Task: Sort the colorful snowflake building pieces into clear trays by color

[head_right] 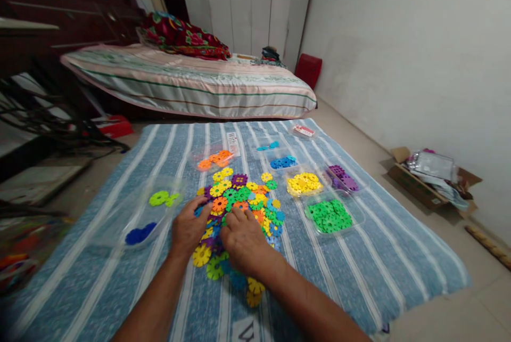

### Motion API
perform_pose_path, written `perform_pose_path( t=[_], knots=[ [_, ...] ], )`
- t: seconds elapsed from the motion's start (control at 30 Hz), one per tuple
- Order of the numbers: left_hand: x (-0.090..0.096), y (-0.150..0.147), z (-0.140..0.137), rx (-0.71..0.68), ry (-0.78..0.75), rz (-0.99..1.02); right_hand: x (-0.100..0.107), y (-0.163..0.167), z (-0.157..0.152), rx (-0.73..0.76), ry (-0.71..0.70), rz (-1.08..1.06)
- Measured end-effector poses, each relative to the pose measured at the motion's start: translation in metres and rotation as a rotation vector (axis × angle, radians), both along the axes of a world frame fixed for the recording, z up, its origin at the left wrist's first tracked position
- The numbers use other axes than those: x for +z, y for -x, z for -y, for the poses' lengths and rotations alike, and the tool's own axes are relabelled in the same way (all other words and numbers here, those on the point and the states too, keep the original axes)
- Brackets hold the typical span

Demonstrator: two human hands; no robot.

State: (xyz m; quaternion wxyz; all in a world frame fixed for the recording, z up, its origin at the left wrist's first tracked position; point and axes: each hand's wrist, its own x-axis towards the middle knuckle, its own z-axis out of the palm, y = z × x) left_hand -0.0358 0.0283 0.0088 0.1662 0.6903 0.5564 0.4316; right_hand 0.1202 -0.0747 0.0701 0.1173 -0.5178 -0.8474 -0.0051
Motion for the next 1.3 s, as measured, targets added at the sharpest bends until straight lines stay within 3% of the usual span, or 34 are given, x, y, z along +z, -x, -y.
perform_pose_path(
  t=[0.13,0.23,0.37,0.47,0.57,0.73,0.87,0.93,1.07,1.2,1.3],
  knots=[
    [-0.002,0.0,-0.001,0.018,0.002,0.001,0.008,-0.039,0.011,-0.071,-0.037,-0.142],
    [-0.003,0.0,-0.002,0.017,0.002,0.007,0.016,-0.096,0.013,-0.197,-0.148,-0.226],
    [-0.002,-0.001,-0.002,0.015,-0.003,0.018,0.028,-0.189,0.011,-0.587,-0.294,-0.126],
    [-0.001,-0.002,-0.001,0.017,0.0,0.021,0.037,-0.245,0.011,-1.023,-0.244,0.049],
    [-0.001,-0.003,0.002,0.019,0.008,0.017,0.038,-0.273,0.015,-1.165,-0.123,0.174],
    [-0.001,-0.004,0.005,0.021,0.009,0.012,0.017,-0.255,0.017,-1.008,-0.267,0.126],
    [-0.001,-0.004,0.007,0.022,0.008,0.012,-0.001,-0.194,0.014,-0.63,-0.351,-0.128],
    [0.0,-0.004,0.008,0.017,0.019,0.011,-0.005,-0.156,0.015,-0.419,-0.321,-0.247],
    [0.002,-0.004,0.01,0.003,0.038,0.011,-0.007,-0.09,0.025,-0.18,-0.21,-0.365],
    [0.004,-0.005,0.01,0.007,0.028,0.016,-0.012,-0.056,0.041,-0.037,-0.091,-0.379],
    [0.004,-0.006,0.01,0.011,0.029,0.012,-0.02,-0.047,0.049,-0.008,-0.047,-0.353]
  ],
)
